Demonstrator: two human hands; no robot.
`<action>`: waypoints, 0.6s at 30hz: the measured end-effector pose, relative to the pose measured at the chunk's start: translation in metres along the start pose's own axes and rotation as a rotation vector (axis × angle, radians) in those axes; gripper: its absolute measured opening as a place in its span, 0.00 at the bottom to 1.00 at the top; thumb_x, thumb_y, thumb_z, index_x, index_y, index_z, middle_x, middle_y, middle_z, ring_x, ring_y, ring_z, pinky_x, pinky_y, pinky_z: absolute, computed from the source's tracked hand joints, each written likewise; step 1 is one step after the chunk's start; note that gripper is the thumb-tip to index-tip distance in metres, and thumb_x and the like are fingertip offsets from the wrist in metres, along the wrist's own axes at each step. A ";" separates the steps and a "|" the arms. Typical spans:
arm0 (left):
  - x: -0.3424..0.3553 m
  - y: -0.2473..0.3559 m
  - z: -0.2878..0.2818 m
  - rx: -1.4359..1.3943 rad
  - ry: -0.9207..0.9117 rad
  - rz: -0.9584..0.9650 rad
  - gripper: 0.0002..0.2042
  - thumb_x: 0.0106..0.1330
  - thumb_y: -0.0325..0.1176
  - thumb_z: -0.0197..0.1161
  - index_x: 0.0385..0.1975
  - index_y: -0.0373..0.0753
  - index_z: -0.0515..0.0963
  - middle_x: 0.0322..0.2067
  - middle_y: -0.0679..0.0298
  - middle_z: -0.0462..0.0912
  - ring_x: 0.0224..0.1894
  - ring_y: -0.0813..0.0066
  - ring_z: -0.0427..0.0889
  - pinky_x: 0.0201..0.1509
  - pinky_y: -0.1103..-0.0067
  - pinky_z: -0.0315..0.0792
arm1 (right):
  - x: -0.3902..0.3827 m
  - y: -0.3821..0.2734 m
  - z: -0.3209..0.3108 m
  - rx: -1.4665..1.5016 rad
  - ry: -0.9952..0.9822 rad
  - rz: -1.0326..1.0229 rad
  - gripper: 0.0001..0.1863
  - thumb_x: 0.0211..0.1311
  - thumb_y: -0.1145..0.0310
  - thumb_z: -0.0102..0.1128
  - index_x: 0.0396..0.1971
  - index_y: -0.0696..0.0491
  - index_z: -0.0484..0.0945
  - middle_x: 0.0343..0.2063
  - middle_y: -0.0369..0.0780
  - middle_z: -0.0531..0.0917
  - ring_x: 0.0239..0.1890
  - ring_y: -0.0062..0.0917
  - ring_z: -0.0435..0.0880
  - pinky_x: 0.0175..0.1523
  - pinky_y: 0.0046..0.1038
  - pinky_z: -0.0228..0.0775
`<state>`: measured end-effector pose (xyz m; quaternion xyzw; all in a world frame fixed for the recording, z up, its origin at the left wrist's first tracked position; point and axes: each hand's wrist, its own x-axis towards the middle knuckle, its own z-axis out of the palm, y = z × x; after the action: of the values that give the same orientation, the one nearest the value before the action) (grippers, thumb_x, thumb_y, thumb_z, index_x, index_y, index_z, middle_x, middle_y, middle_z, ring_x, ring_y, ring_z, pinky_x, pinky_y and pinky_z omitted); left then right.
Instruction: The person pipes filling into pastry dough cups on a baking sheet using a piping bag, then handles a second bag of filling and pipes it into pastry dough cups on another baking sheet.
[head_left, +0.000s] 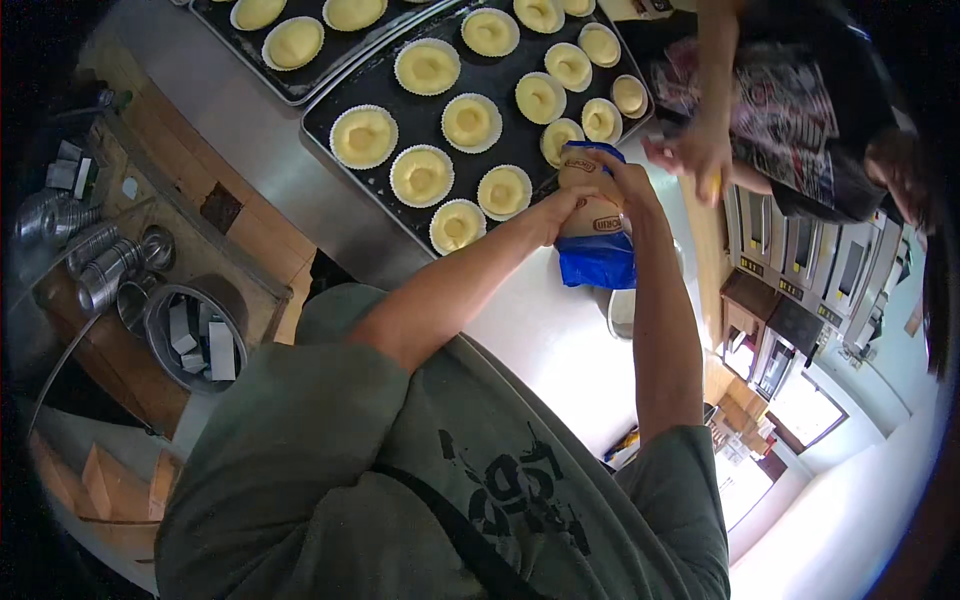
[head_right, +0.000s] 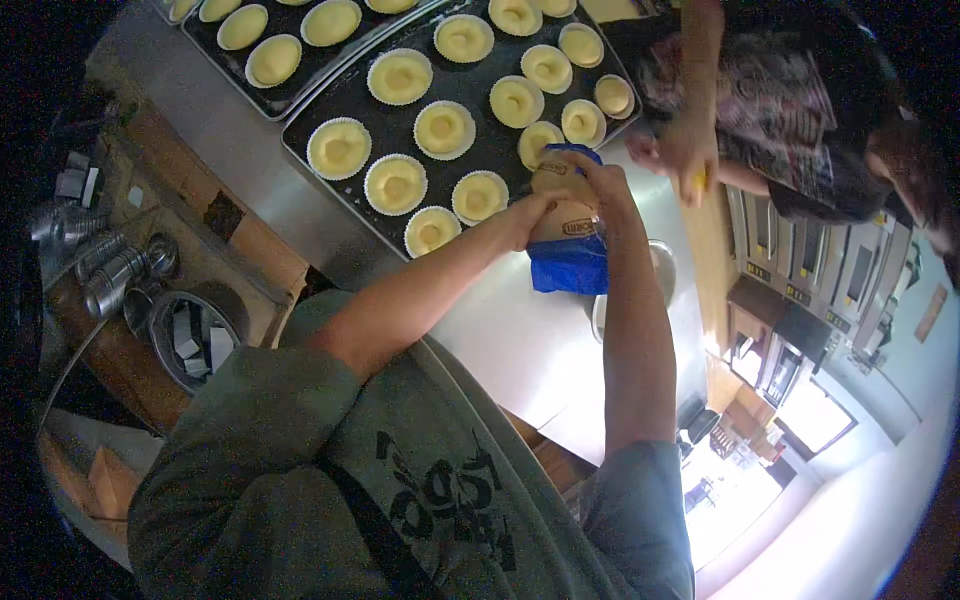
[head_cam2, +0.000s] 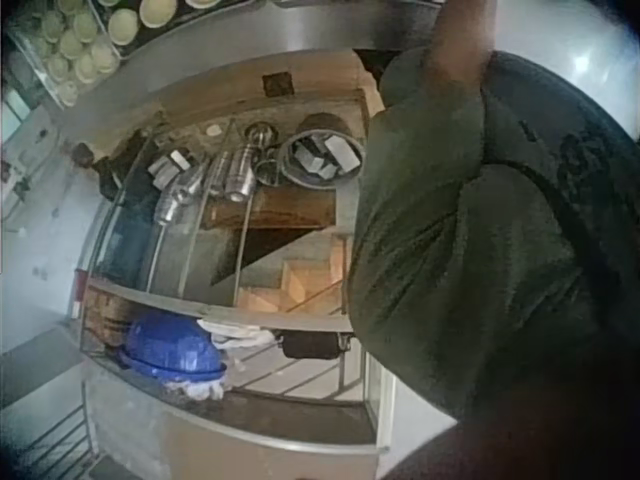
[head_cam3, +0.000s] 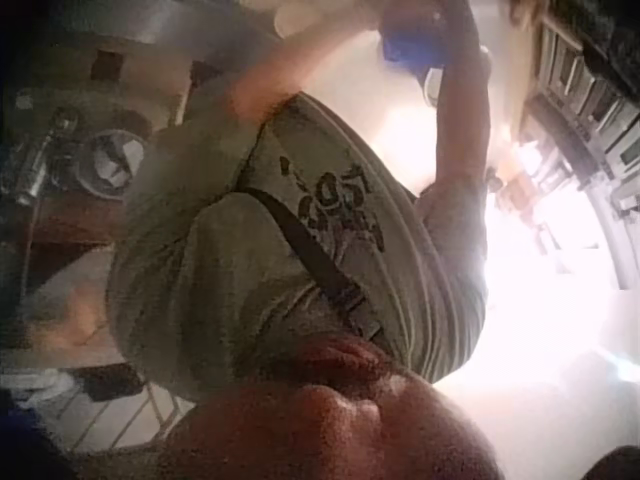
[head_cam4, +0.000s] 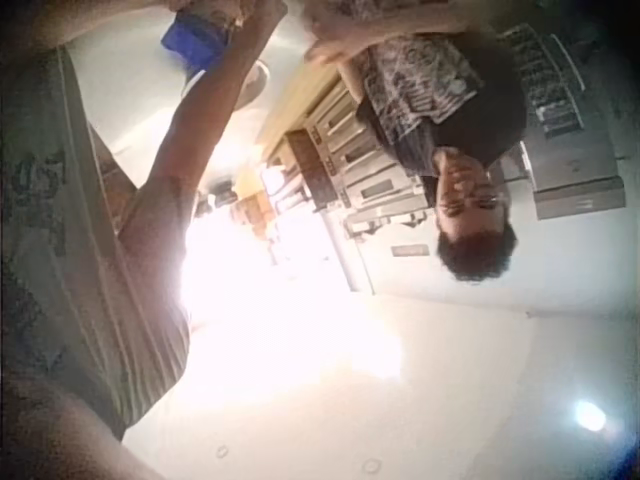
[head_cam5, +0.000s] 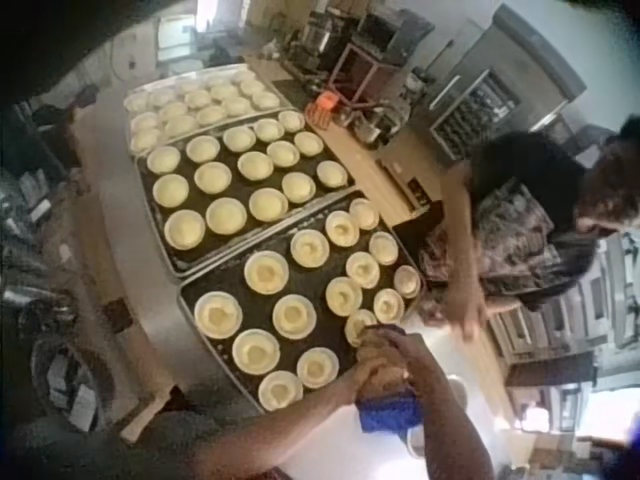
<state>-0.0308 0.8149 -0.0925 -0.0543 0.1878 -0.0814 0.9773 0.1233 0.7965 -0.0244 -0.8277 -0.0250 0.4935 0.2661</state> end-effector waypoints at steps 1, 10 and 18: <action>0.000 -0.001 0.001 0.001 0.000 -0.023 0.17 0.66 0.40 0.65 0.52 0.40 0.79 0.42 0.60 0.87 0.40 0.67 0.89 0.46 0.70 0.84 | 0.002 0.005 -0.004 -0.006 0.003 -0.022 0.23 0.62 0.58 0.71 0.54 0.53 0.84 0.35 0.43 0.88 0.36 0.27 0.87 0.42 0.32 0.81; -0.036 -0.014 -0.006 0.912 0.178 0.388 0.30 0.53 0.54 0.72 0.51 0.38 0.81 0.41 0.58 0.89 0.40 0.62 0.90 0.45 0.69 0.82 | -0.059 0.063 0.007 0.333 -0.021 -0.078 0.32 0.64 0.50 0.71 0.54 0.65 0.78 0.43 0.45 0.87 0.37 0.31 0.90 0.41 0.30 0.85; -0.141 -0.066 0.054 1.797 0.510 0.463 0.41 0.43 0.58 0.77 0.52 0.32 0.77 0.34 0.51 0.88 0.36 0.50 0.88 0.44 0.65 0.82 | -0.158 0.182 0.037 0.936 -0.032 -0.536 0.33 0.69 0.55 0.68 0.66 0.57 0.67 0.57 0.39 0.78 0.53 0.25 0.81 0.52 0.29 0.77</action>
<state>-0.1487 0.7798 0.0170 0.7726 0.2683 -0.0094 0.5754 -0.0283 0.6080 0.0043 -0.5777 -0.0170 0.3790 0.7227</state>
